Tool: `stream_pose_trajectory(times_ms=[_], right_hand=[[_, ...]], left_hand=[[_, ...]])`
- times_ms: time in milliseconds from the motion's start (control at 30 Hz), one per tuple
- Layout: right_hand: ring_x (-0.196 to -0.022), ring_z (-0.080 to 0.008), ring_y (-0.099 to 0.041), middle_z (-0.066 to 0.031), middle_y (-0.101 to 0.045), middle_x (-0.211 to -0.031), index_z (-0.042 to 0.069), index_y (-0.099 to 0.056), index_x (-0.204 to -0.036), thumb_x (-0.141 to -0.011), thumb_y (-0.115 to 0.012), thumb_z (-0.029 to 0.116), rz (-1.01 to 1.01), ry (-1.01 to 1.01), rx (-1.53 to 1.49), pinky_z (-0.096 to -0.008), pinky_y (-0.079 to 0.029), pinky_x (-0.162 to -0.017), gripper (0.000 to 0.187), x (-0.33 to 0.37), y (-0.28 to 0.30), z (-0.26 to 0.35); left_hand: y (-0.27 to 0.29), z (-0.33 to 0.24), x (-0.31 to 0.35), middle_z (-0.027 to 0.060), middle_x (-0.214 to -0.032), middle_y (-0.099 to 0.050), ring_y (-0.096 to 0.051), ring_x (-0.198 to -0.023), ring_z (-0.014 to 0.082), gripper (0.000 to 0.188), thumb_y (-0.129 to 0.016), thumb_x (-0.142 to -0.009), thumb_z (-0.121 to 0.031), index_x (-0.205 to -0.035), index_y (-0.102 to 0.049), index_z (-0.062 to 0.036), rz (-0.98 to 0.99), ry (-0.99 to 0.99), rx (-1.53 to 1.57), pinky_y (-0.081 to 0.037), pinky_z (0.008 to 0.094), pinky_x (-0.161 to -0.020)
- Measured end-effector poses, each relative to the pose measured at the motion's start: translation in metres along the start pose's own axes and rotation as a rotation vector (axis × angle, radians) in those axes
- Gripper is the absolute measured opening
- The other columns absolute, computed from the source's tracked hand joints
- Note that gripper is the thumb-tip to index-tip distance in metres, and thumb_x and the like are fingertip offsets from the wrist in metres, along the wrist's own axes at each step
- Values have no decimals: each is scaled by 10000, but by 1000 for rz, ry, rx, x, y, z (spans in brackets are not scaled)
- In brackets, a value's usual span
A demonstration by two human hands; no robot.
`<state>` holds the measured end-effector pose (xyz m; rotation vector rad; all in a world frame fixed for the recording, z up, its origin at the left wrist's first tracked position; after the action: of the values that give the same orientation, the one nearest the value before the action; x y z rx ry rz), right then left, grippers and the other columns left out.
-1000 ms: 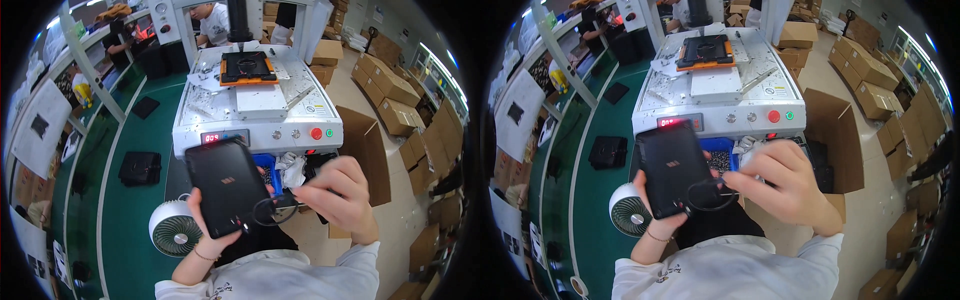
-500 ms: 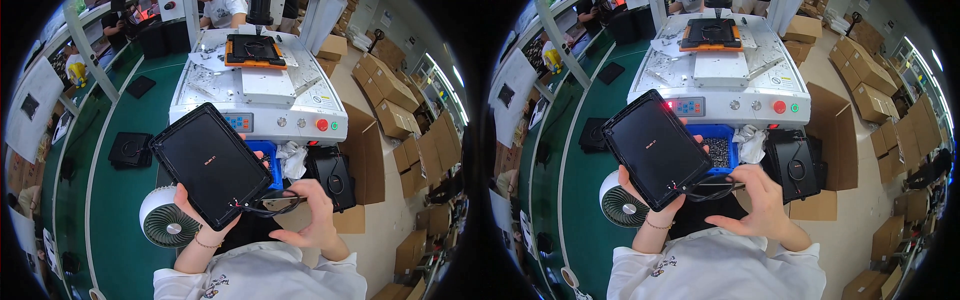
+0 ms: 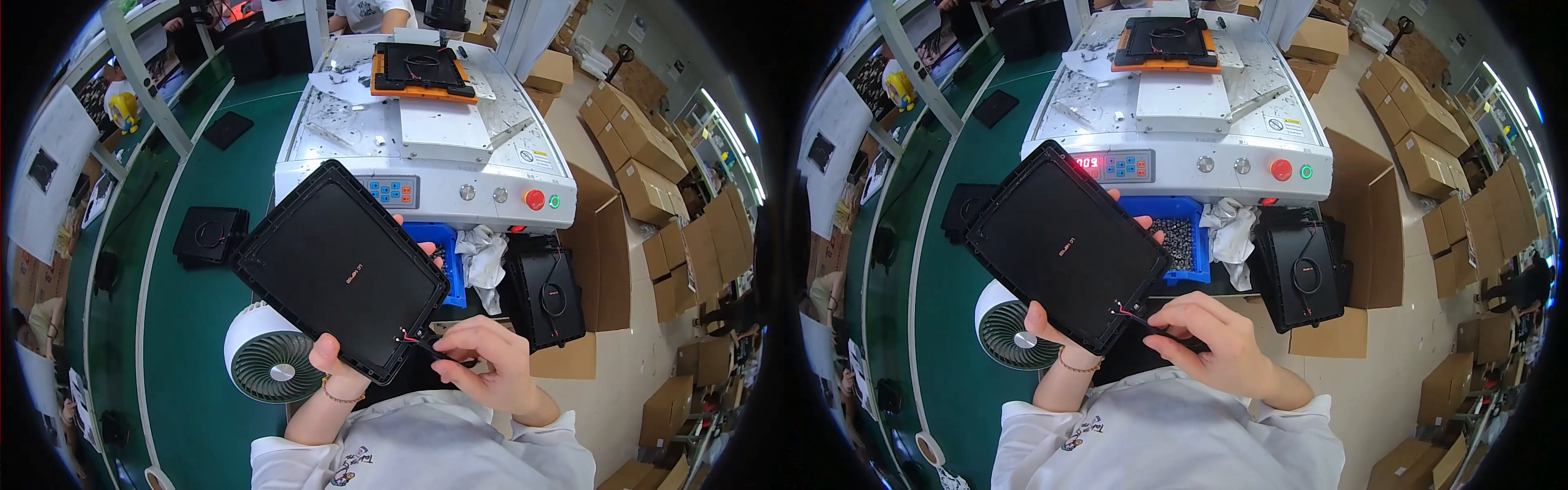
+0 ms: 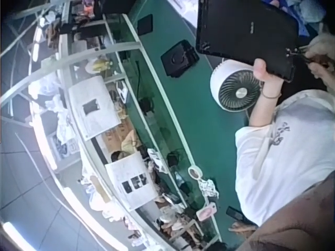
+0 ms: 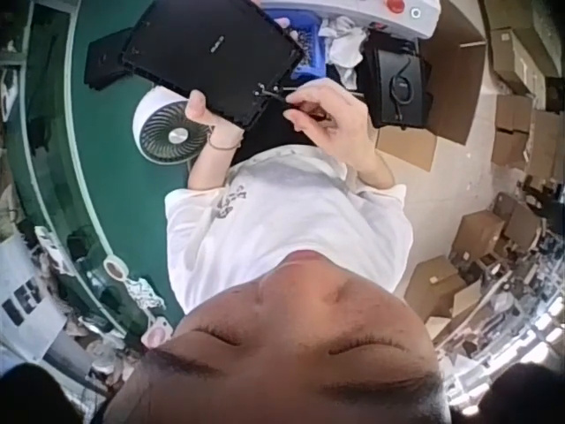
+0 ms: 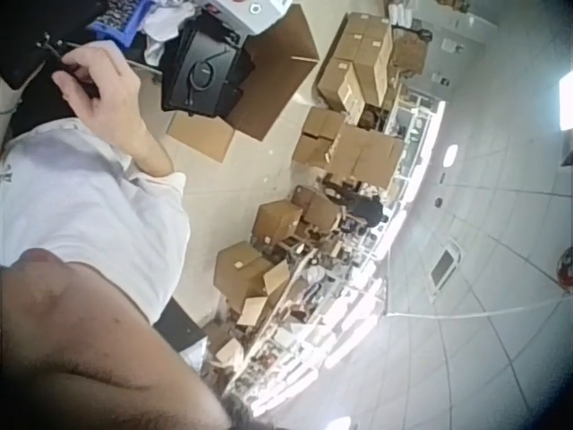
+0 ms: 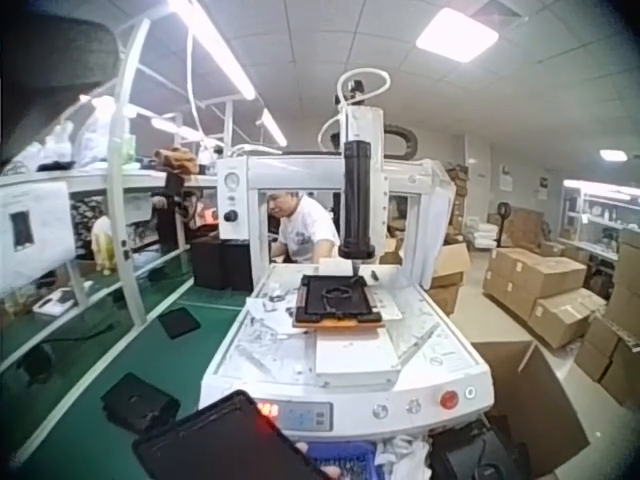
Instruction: Assembling and inspecting small solar panels at a production workstation.
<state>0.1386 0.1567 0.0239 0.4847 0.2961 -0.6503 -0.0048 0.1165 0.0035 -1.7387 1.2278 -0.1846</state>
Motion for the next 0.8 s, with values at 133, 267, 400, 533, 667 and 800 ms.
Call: stream_pose_trajectory(times_ms=[133,267,400,533,667,800], right_hand=[[-703,-114,-658,-88,-661,-892,-36,-669,-954,-817,-750,-35,-14,-77,-25,-238,-559,-631,159,2,-4,-19],[-681,-86,-627,-84,-668,-889,-55,-675,-926,-846,-722,-42,75,-317,-398,-211,-502,-585,94,12,-16,-47],[-651,-74,-595,-78,-664,-855,-57,-679,-899,-847,-716,-53,34,-223,-530,-202,-457,-550,63,11,-23,-48],[-595,-71,-555,-78,-650,-774,-44,-680,-827,-840,-733,-45,-5,-211,-652,-207,-409,-511,55,15,-25,-63],[-554,-64,-534,-74,-646,-746,-30,-660,-769,-849,-742,-16,-57,-314,-776,-210,-401,-490,115,18,-29,-74],[-542,-70,-542,-72,-646,-742,-27,-652,-751,-861,-737,4,-58,-379,-808,-209,-421,-494,143,22,-30,-80]], left_hand=[[6,-3,0,229,-1533,-261,-402,-1340,443,1206,-617,-717,-763,-1554,-123,-50,-45,-3,70,-378,569,-1102],[16,-2,0,221,-1529,-271,-395,-1341,452,1216,-638,-705,-767,-1554,-132,-59,-70,-16,70,-365,590,-1104],[20,7,3,226,-1516,-286,-401,-1341,433,1242,-645,-671,-778,-1544,-153,-46,-38,-11,-29,-364,592,-1105],[7,11,6,224,-1476,-344,-416,-1342,392,1267,-665,-640,-759,-1515,-182,20,-43,39,14,-371,540,-1123],[6,17,8,212,-1439,-389,-421,-1344,368,1261,-670,-645,-747,-1500,-192,46,-3,128,100,-373,506,-1132],[2,22,10,207,-1420,-408,-433,-1335,350,1248,-650,-650,-758,-1499,-202,41,-47,102,105,-375,504,-1130]])
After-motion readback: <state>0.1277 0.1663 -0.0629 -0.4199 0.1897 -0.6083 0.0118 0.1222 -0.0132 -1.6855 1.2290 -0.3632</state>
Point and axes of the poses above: each hand's wrist, its own x-axis away from the middle knuckle, its own y-axis out of the back of the hand, z = x × y, the point moved 7 cm from there along -x, towards the middle knuckle
